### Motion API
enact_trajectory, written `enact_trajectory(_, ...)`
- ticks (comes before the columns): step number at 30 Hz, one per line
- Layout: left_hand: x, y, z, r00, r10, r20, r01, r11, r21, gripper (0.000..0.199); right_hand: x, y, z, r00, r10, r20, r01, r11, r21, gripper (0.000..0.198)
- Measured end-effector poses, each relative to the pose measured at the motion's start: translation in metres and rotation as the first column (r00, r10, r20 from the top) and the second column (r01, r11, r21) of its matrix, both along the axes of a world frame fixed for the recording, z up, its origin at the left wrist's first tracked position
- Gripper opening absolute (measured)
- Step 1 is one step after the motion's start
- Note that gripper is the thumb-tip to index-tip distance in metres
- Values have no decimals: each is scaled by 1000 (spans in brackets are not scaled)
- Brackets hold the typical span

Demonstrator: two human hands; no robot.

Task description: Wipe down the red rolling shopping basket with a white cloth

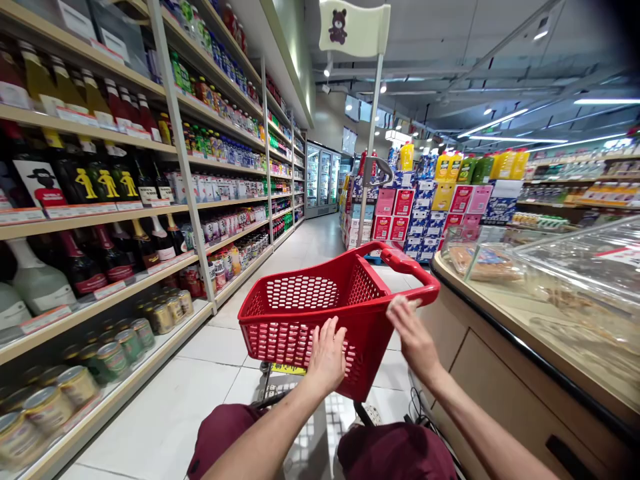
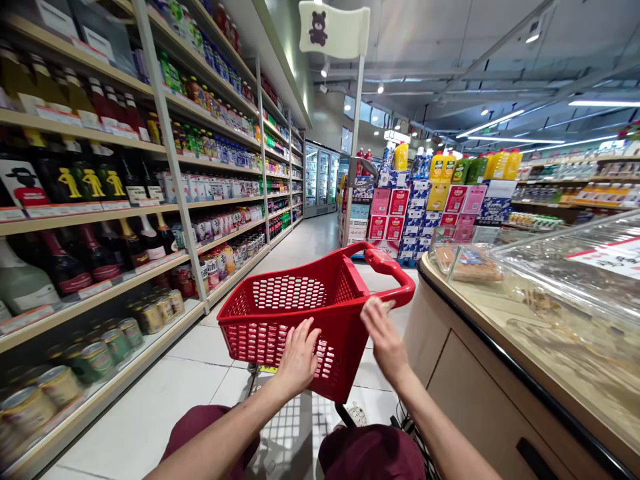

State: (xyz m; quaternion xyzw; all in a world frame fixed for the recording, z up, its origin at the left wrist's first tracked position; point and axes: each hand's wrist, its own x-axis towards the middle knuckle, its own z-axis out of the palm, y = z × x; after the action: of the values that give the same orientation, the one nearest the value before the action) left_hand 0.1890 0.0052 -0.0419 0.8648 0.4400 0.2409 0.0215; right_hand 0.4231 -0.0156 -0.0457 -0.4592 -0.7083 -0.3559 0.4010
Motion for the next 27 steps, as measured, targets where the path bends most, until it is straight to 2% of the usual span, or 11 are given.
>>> enact_trajectory(3,-5,0,-6,1000,-9,-10,9,1000,5,52,-16,0,-13,982,123,144,-105,986,-129,53)
enact_trajectory(8,-15,3,-9,1000,28,-15,-28,1000,0,52,-29,10,-10,1000,18,-3,-18,1000,-7,49)
enact_trajectory(13,-22,3,-12,999,37,-14,-37,999,-18,53,-46,9,-27,980,127,150,-110,987,-113,42)
enact_trajectory(18,-30,4,-14,998,67,-20,-68,996,-53,57,-56,17,-29,998,59,6,-58,996,-73,45)
enact_trajectory(23,-41,7,-17,997,81,-13,-81,995,-55,54,-74,20,-46,981,158,115,-138,977,-161,41)
enact_trajectory(27,-51,9,-18,991,135,-6,-135,990,-49,53,-94,27,-44,992,124,30,-118,982,-149,42)
